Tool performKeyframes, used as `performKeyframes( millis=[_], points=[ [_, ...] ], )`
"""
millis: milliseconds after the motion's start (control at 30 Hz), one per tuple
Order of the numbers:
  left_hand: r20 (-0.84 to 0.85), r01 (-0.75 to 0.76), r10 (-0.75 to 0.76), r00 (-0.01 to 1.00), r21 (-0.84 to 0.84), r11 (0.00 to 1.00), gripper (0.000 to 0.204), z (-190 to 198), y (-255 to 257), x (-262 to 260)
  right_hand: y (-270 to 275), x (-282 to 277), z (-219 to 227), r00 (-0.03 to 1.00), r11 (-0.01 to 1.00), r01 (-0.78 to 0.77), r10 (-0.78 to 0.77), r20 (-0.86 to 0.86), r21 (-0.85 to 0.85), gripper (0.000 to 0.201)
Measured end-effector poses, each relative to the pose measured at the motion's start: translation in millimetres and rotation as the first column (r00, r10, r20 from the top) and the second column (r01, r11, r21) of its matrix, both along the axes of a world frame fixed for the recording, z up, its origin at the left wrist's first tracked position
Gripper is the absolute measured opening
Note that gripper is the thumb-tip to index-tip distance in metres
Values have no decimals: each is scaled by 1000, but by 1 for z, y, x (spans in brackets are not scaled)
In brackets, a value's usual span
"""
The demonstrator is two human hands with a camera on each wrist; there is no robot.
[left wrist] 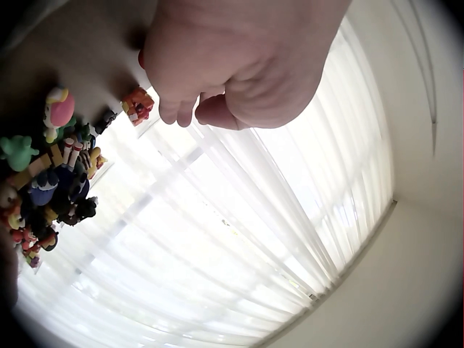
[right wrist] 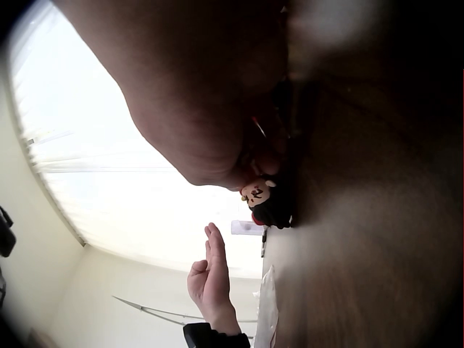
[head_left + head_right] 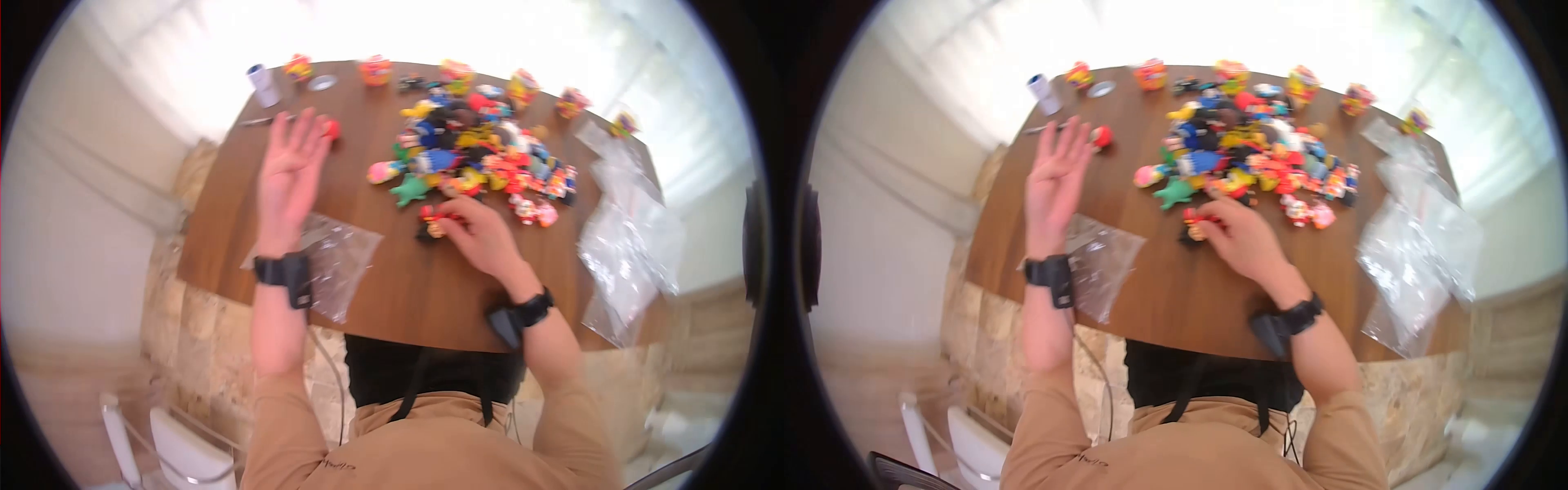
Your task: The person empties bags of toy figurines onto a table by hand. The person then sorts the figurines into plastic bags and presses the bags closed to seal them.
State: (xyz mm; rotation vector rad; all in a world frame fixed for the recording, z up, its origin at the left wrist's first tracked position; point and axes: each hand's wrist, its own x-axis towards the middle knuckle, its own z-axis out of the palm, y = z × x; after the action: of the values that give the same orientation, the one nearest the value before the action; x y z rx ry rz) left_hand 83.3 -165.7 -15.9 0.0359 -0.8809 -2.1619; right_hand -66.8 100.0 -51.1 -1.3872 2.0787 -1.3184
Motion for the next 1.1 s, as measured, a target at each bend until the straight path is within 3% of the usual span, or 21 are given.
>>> performKeyframes(
  millis=[133, 300, 333, 367, 400, 433, 500, 533, 1100],
  points=[
    [-21, -7, 7, 1000, -4, 1000, 88, -4, -4, 1, -1, 2, 1, 999, 999, -30, 31, 17, -36, 16],
    [-51, 23, -21, 998, 22, 1000, 91, -1, -1, 1, -2, 5, 8, 999, 999, 27, -28, 18, 41, 17],
    [-62, 7, -4, 998, 41, 999, 59, 0, 2, 2, -2, 5, 7, 999, 999, 31, -33, 39, 45, 17],
    [-59, -1, 3, 998, 45, 999, 59, -6, -3, 2, -2, 4, 6, 999, 999, 24, -26, 42, 49, 17],
    [-115, 43, -41, 992, 12, 999, 32, -8, -8, 1, -2, 3, 5, 999, 999, 25, -27, 33, 44, 17],
    [-167, 86, -88, 982, -21, 996, 22, -13, -11, 1, -2, 3, 4, 999, 999, 28, -29, 26, 41, 18],
    [-108, 41, -41, 993, -7, 999, 26, -10, -7, 1, -2, 3, 3, 999, 998, 25, -27, 39, 51, 18],
    [-50, -2, 2, 999, 1, 1000, 39, -5, -4, 1, -2, 2, 2, 998, 998, 25, -28, 49, 58, 18],
    [-101, 28, -29, 994, -12, 1000, 37, -7, -6, 2, -2, 2, 2, 1000, 998, 18, -18, 10, 53, 17]
  ],
)
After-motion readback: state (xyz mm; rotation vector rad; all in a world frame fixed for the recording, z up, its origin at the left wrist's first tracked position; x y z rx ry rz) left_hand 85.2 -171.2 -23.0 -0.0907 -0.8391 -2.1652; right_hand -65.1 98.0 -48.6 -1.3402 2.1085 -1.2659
